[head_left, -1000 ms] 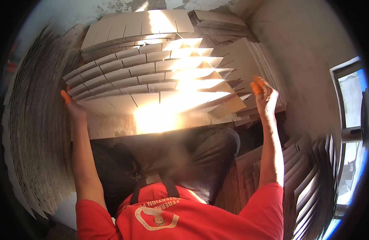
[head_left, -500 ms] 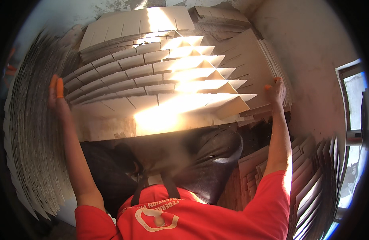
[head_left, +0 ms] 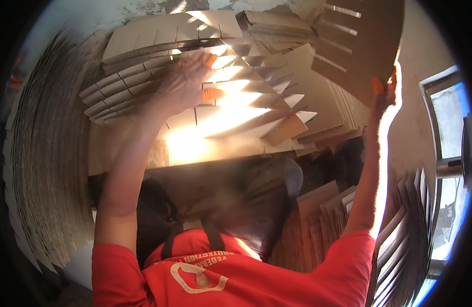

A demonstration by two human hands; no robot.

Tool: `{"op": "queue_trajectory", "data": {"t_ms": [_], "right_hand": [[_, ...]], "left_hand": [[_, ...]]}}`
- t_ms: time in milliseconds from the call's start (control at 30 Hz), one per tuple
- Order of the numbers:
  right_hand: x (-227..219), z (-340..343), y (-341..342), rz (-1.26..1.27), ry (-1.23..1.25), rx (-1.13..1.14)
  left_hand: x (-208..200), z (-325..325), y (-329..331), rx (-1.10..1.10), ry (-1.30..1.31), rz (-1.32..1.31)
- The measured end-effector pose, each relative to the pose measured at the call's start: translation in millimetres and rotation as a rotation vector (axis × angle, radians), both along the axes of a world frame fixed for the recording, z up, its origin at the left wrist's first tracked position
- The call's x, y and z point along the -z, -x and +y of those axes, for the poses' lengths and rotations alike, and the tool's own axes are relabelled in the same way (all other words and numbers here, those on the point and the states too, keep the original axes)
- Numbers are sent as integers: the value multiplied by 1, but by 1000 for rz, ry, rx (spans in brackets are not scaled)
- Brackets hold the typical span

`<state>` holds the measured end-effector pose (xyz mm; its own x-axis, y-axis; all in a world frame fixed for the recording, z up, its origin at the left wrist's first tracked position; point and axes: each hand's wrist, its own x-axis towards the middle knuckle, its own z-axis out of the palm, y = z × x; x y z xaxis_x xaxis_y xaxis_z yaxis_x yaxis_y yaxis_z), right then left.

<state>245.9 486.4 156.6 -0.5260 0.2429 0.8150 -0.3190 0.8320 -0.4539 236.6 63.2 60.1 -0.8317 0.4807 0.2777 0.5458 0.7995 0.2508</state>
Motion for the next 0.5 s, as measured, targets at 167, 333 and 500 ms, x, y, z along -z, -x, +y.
{"op": "queue_trajectory", "data": {"t_ms": [167, 333, 500], "right_hand": [[-59, -59, -36, -302, 219, -331], [-65, -89, -45, -599, 71, -485], [-62, -106, -45, -602, 53, -562]], "left_hand": [[-18, -23, -51, 20, -195, 88], [18, -12, -67, 97, -170, 144], [33, -9, -66, 33, -297, 46]]}}
